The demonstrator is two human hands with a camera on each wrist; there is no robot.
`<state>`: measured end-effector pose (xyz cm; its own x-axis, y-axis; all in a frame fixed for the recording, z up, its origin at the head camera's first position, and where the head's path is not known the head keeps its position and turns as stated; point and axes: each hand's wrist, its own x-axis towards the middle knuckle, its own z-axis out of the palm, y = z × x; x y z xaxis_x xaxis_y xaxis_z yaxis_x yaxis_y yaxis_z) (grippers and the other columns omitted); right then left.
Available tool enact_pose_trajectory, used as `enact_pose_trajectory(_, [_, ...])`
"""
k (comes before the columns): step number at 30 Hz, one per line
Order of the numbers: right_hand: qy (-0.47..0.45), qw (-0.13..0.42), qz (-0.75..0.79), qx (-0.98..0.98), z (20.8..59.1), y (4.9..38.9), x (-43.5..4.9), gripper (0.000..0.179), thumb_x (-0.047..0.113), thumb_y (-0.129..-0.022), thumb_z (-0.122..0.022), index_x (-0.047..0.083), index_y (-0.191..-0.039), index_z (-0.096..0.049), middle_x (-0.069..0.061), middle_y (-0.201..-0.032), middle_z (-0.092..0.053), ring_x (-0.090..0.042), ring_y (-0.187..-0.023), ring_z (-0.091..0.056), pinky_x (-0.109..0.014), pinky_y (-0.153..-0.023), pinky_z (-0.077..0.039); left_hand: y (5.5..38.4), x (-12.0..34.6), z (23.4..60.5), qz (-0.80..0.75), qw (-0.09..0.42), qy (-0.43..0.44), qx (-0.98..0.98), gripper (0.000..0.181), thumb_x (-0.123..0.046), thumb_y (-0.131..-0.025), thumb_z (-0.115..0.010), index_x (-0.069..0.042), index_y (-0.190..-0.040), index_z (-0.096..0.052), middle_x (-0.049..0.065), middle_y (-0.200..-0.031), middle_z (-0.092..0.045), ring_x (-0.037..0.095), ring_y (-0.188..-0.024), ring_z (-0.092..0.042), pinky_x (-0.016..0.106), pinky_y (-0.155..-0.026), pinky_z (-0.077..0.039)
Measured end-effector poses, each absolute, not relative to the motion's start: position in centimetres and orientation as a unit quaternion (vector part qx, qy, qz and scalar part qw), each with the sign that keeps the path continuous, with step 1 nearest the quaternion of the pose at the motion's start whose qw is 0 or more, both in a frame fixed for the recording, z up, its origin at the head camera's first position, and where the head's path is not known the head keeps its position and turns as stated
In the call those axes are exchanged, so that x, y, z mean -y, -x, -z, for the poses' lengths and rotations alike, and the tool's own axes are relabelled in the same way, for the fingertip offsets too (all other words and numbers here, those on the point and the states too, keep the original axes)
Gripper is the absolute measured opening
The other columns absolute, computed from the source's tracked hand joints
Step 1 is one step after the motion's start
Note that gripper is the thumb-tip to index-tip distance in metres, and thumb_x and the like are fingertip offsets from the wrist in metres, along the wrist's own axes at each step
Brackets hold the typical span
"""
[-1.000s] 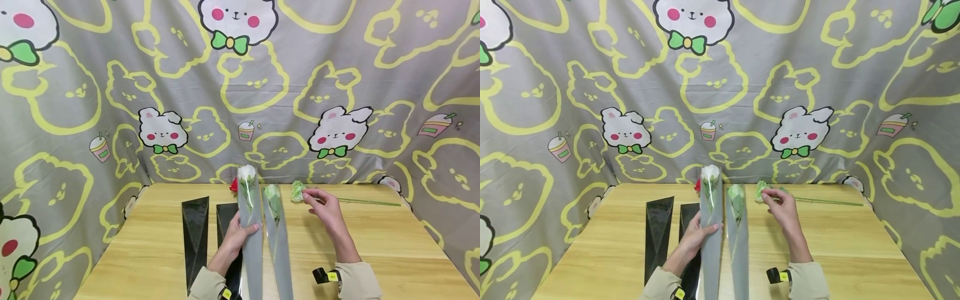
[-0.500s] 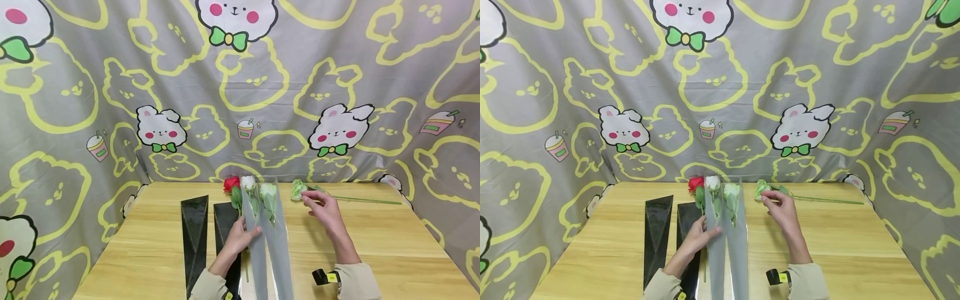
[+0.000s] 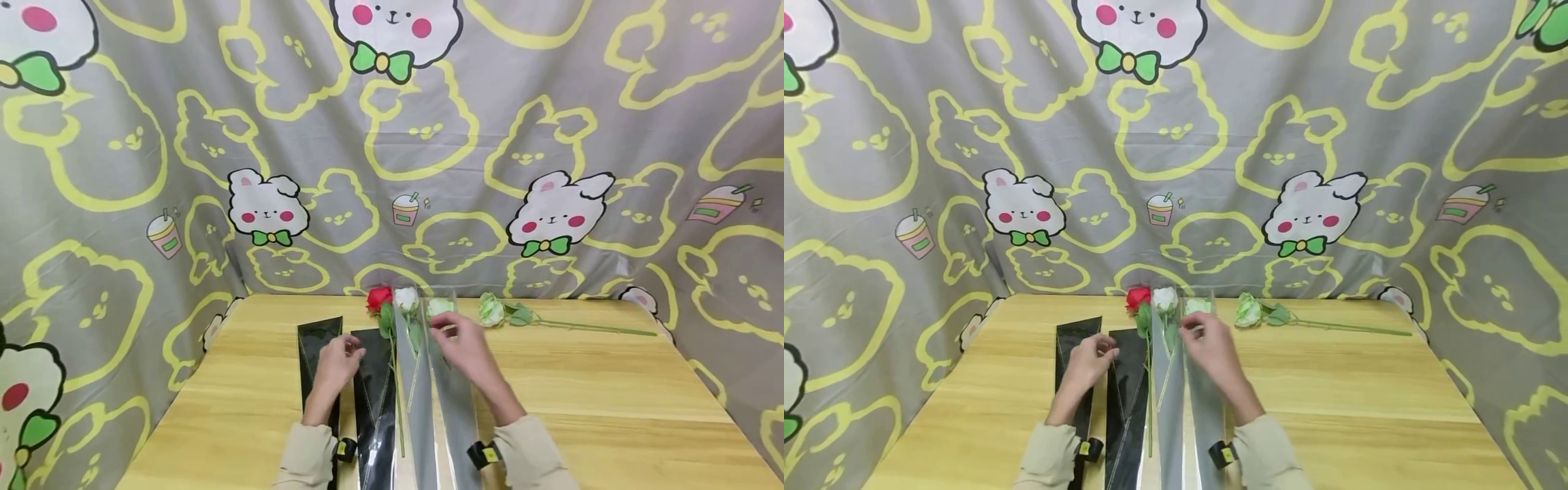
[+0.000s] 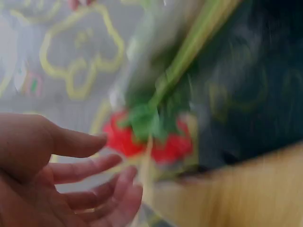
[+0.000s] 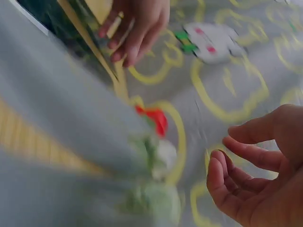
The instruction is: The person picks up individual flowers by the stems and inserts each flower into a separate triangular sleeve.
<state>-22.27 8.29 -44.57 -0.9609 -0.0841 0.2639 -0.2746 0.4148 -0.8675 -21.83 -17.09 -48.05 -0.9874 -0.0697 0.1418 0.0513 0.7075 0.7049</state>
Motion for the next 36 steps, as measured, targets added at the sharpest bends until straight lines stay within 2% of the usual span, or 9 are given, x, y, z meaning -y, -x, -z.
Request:
enact_pose_trajectory(3, [-0.154, 0.071, -0.485, 0.858, 44.0, 22.6, -4.5, 0.022, -0.003, -0.091, -0.069, -0.002, -0.112, -0.072, -0.013, -0.103, -0.072, -0.02, -0.085, -0.068, -0.025, -0.067, -0.056, 22.4, 19.2, 48.6, 0.335, 0.095, -0.062, 0.935, 0.031, -0.013, -0.095, -0.074, 0.004, -0.12, -0.067, 0.02, -0.102, -0.065, 0.036, -0.09, -0.063, 0.046, -0.068, -0.053])
enact_pose_trajectory(7, [-0.185, 0.033, -0.383, 0.904, 43.9, 22.9, 0.3, 0.025, 0.001, -0.091, -0.071, -0.005, -0.115, -0.07, -0.018, -0.106, -0.071, -0.019, -0.074, -0.064, -0.027, -0.061, -0.055, 22.7, 21.1, 48.9, 0.269, 0.105, -0.123, 0.949, 0.052, -0.021, -0.097, -0.073, 0.007, -0.137, -0.056, 0.038, -0.13, -0.049, 0.056, -0.116, -0.047, 0.065, -0.085, -0.045])
enact_pose_trajectory(12, [-0.195, 0.037, -0.146, 0.969, 46.0, 23.4, 4.9, 0.013, 0.012, -0.088, -0.078, 0.003, -0.091, -0.07, -0.01, -0.086, -0.064, -0.02, -0.075, -0.06, -0.029, -0.062, -0.053, 22.6, 21.9, 49.6, 0.191, 0.036, -0.153, 0.969, 0.077, -0.036, -0.099, -0.069, 0.017, -0.146, -0.04, 0.048, -0.144, -0.025, 0.065, -0.131, -0.025, 0.078, -0.097, -0.029])
enact_pose_trajectory(18, [-0.152, 0.107, 0.046, 0.982, 49.1, 24.5, 6.2, 0.016, 0.022, -0.078, -0.086, 0.012, -0.077, -0.074, -0.006, -0.076, -0.068, -0.018, -0.067, -0.063, -0.029, -0.056, -0.052, 22.3, 21.7, 49.9, 0.182, 0.01, -0.141, 0.973, 0.058, -0.034, -0.096, -0.074, 0.013, -0.127, -0.06, 0.042, -0.145, -0.034, 0.061, -0.13, -0.033, 0.077, -0.097, -0.031])
enact_pose_trajectory(21, [-0.141, 0.103, 0.012, 0.984, 49.8, 25.1, 5.5, 0.017, 0.017, -0.076, -0.088, 0.012, -0.073, -0.072, -0.008, -0.073, -0.067, -0.021, -0.065, -0.064, -0.031, -0.054, -0.053, 22.3, 21.7, 49.7, 0.2, 0.043, -0.126, 0.971, 0.042, -0.027, -0.094, -0.077, 0.009, -0.115, -0.068, 0.037, -0.143, -0.044, 0.06, -0.126, -0.04, 0.076, -0.092, -0.036])
enact_pose_trajectory(25, [-0.158, 0.084, -0.088, 0.98, 49.5, 25.8, 4.1, 0.02, 0.006, -0.08, -0.082, 0.01, -0.069, -0.066, -0.009, -0.068, -0.065, -0.025, -0.066, -0.066, -0.033, -0.055, -0.055, 22.5, 22.1, 49.4, 0.241, 0.097, -0.115, 0.959, 0.022, -0.015, -0.093, -0.073, 0.004, -0.105, -0.075, 0.029, -0.117, -0.066, 0.053, -0.106, -0.059, 0.07, -0.078, -0.048])
enact_pose_trajectory(28, [-0.149, 0.031, -0.203, 0.967, 48.8, 26.0, 2.9, 0.021, -0.006, -0.081, -0.073, 0.007, -0.069, -0.062, -0.01, -0.065, -0.06, -0.023, -0.058, -0.059, -0.033, -0.05, -0.047, 22.7, 22.6, 49.1, 0.306, 0.123, -0.109, 0.938, 0.017, -0.01, -0.094, -0.068, 0.003, -0.102, -0.075, 0.026, -0.101, -0.071, 0.047, -0.092, -0.066, 0.061, -0.071, -0.053])
enact_pose_trajectory(32, [-0.114, -0.002, -0.351, 0.929, 47.2, 26.0, 0.6, 0.022, -0.013, -0.076, -0.06, -0.003, -0.092, -0.071, -0.012, -0.077, -0.065, -0.016, -0.051, -0.043, -0.027, -0.046, -0.036, 23.0, 23.0, 48.3, 0.438, 0.126, -0.104, 0.884, 0.017, -0.01, -0.098, -0.063, 0.005, -0.105, -0.066, 0.03, -0.115, -0.068, 0.04, -0.094, -0.07, 0.043, -0.073, -0.056])
enact_pose_trajectory(36, [-0.108, 0.023, -0.458, 0.882, 44.9, 25.5, -2.5, 0.044, -0.01, -0.08, -0.059, -0.005, -0.122, -0.069, -0.014, -0.092, -0.072, -0.01, -0.055, -0.054, -0.023, -0.047, -0.044, 23.3, 22.9, 47.3, 0.613, 0.074, -0.088, 0.782, 0.013, -0.011, -0.104, -0.057, -0.001, -0.105, -0.049, 0.026, -0.123, -0.059, 0.024, -0.086, -0.068, 0.034, -0.07, -0.054])
